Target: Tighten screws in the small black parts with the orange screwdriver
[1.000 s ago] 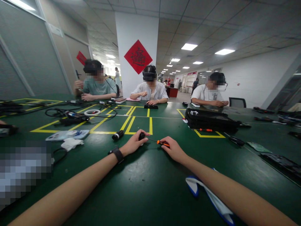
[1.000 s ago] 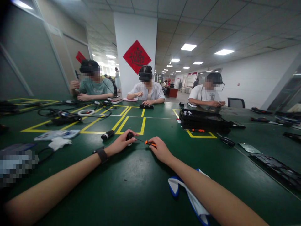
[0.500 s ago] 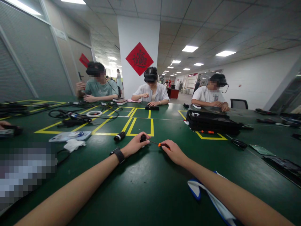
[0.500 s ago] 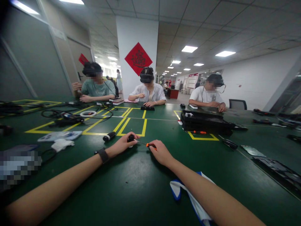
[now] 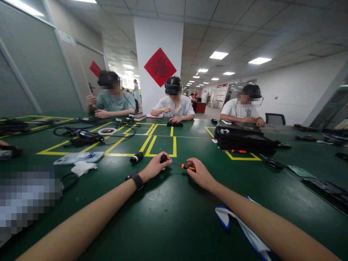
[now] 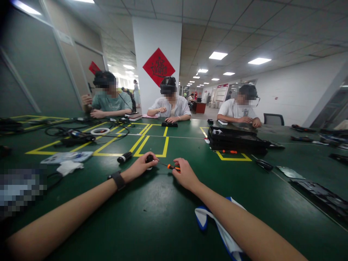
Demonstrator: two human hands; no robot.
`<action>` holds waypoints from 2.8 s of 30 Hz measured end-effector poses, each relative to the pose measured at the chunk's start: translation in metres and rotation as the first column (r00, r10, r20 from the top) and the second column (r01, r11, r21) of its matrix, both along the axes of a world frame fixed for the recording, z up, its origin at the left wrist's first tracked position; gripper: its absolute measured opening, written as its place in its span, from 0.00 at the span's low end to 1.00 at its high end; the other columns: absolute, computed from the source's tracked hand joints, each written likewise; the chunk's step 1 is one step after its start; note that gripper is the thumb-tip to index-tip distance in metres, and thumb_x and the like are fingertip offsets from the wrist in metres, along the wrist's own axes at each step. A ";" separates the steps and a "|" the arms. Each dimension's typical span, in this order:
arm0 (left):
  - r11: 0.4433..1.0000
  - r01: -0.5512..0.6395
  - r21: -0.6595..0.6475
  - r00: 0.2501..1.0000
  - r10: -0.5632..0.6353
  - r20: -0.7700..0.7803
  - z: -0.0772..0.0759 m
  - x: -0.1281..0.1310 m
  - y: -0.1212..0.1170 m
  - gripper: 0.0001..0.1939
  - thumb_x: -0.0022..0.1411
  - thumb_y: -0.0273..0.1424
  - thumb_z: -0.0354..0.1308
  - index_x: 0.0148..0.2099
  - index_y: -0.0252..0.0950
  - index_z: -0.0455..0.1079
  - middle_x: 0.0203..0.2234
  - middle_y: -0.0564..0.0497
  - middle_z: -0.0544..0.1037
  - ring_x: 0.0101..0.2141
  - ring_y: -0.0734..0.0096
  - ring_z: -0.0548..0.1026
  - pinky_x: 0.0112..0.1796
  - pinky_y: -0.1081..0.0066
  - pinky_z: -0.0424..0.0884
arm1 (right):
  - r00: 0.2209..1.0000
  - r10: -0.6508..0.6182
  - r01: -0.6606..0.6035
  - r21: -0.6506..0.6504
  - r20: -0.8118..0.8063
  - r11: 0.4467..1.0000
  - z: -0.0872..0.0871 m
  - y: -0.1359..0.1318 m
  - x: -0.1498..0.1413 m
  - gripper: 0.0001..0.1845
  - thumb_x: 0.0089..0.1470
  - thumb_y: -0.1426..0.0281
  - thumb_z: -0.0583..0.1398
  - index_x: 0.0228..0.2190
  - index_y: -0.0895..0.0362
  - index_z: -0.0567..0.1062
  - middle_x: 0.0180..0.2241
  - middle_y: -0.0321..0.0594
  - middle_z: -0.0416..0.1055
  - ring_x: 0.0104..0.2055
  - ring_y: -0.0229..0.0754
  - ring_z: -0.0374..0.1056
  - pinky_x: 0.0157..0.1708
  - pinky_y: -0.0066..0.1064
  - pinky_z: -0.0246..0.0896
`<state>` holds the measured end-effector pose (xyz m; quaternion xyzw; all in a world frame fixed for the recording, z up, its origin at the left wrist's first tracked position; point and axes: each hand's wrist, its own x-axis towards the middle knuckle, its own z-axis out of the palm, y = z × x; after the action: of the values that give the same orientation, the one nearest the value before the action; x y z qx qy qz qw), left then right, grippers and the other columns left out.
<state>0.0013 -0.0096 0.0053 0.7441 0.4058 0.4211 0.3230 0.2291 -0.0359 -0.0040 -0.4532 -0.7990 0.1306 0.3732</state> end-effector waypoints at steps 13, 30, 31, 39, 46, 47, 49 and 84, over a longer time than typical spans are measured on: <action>0.999 -0.036 -0.024 0.998 0.037 0.044 -0.005 0.001 0.004 0.11 0.52 0.37 0.54 0.35 0.36 0.65 0.31 0.51 0.73 0.32 0.72 0.70 0.34 0.72 0.65 | 0.993 0.085 -0.087 0.017 0.081 0.996 0.006 -0.003 0.004 0.14 0.48 0.74 0.56 0.40 0.57 0.67 0.38 0.40 0.65 0.40 0.39 0.60 0.42 0.32 0.56; 0.998 -0.057 -0.019 0.998 0.058 0.015 -0.004 0.000 0.003 0.15 0.53 0.42 0.53 0.36 0.35 0.65 0.25 0.54 0.71 0.27 0.74 0.68 0.30 0.73 0.63 | 0.997 0.012 -0.012 0.001 0.080 1.000 0.003 0.003 0.006 0.10 0.50 0.74 0.53 0.37 0.58 0.69 0.36 0.41 0.65 0.40 0.40 0.60 0.43 0.34 0.56; 0.998 -0.056 -0.020 0.998 0.056 0.015 -0.005 0.000 0.003 0.14 0.53 0.42 0.53 0.36 0.35 0.65 0.25 0.54 0.70 0.26 0.74 0.67 0.30 0.73 0.63 | 0.996 0.007 -0.007 0.001 0.089 1.000 0.004 0.003 0.006 0.10 0.51 0.74 0.52 0.35 0.58 0.70 0.35 0.41 0.65 0.40 0.40 0.60 0.43 0.34 0.56; 0.998 -0.066 0.000 0.998 0.066 0.012 -0.007 0.000 0.003 0.14 0.53 0.42 0.52 0.36 0.36 0.64 0.25 0.55 0.70 0.26 0.75 0.67 0.29 0.74 0.63 | 0.996 0.027 -0.029 0.017 0.087 0.999 0.006 0.002 0.009 0.11 0.49 0.73 0.56 0.37 0.57 0.70 0.36 0.40 0.65 0.39 0.39 0.61 0.42 0.33 0.56; 0.998 -0.066 -0.006 0.998 0.066 0.003 -0.007 0.000 0.004 0.15 0.54 0.42 0.52 0.36 0.36 0.64 0.25 0.55 0.70 0.27 0.74 0.67 0.29 0.74 0.63 | 0.989 -0.093 0.093 0.004 0.113 0.996 0.004 0.008 0.012 0.09 0.51 0.70 0.53 0.33 0.58 0.72 0.34 0.42 0.67 0.38 0.40 0.61 0.40 0.32 0.55; 0.998 -0.067 -0.011 0.998 0.067 0.006 -0.007 0.000 0.003 0.15 0.53 0.42 0.52 0.36 0.36 0.64 0.25 0.55 0.70 0.27 0.74 0.67 0.29 0.74 0.63 | 0.990 -0.080 0.080 0.005 0.115 0.997 0.004 0.008 0.013 0.09 0.51 0.71 0.53 0.32 0.58 0.72 0.33 0.41 0.67 0.38 0.40 0.61 0.40 0.32 0.55; 0.997 -0.077 -0.028 0.997 0.078 0.011 -0.007 0.000 0.003 0.15 0.53 0.43 0.52 0.36 0.36 0.64 0.25 0.54 0.70 0.27 0.74 0.67 0.29 0.73 0.63 | 0.993 -0.058 0.057 0.007 0.103 0.998 0.005 0.007 0.013 0.08 0.50 0.72 0.54 0.33 0.58 0.71 0.33 0.40 0.67 0.37 0.39 0.61 0.39 0.32 0.56; 0.997 -0.057 -0.046 0.997 0.059 0.047 -0.004 -0.002 0.001 0.14 0.52 0.41 0.54 0.37 0.36 0.64 0.27 0.54 0.70 0.28 0.74 0.68 0.29 0.74 0.63 | 0.989 0.080 -0.092 -0.093 -0.123 0.991 0.007 0.008 0.015 0.13 0.46 0.73 0.58 0.38 0.58 0.69 0.36 0.39 0.69 0.38 0.36 0.65 0.41 0.30 0.60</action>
<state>-0.0009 -0.0083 0.0011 0.7143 0.4286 0.4388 0.3369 0.2436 -0.0277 0.0026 -0.4275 -0.7866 0.2127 0.3915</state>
